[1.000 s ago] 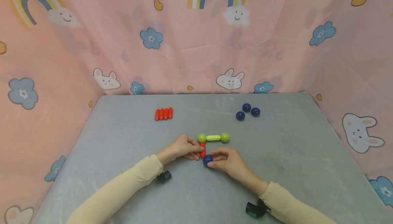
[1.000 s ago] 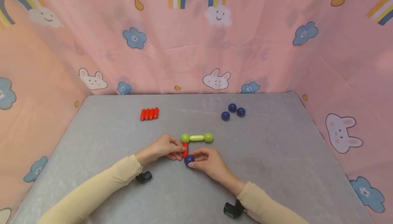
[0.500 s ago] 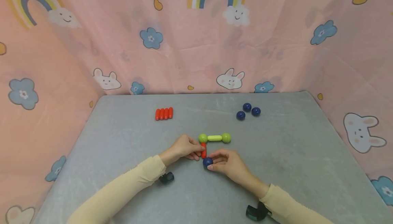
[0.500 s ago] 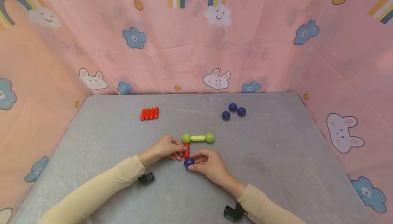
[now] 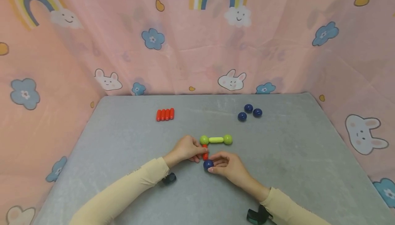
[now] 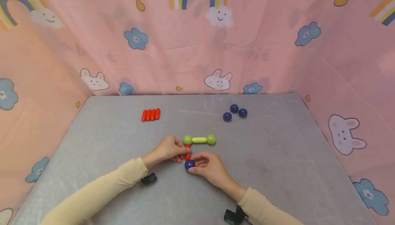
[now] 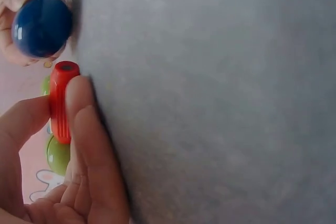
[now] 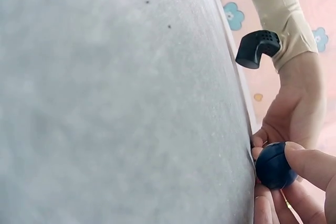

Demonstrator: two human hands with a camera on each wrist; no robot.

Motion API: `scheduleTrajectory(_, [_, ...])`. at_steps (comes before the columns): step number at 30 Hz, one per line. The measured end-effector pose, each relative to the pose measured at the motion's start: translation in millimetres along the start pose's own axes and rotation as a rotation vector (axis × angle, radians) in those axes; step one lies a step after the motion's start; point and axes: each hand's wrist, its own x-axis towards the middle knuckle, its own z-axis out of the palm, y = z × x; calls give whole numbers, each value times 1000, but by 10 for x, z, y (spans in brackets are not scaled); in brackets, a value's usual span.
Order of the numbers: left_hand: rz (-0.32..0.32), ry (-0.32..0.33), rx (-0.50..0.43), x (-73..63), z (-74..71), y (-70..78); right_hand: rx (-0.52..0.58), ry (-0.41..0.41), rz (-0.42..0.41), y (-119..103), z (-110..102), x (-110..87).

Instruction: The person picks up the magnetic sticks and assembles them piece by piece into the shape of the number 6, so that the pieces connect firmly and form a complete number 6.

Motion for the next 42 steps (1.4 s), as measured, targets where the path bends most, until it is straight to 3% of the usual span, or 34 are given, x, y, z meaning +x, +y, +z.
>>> scheduleTrajectory(6, [-41, -20, -112, 6, -7, -39, 5, 14, 2, 9, 9, -4])
scheduleTrajectory(17, [-27, -43, -276, -13, 5, -63, -2, 45, 13, -19, 17, -7])
scheduleTrajectory(28, [-2, -28, -342, -30, 39, -100, -1, 105, 22, -24, 56, -21])
scheduleTrajectory(42, [-46, -50, -386, 1, 53, -136, 18, 172, 39, -6, 131, -16])
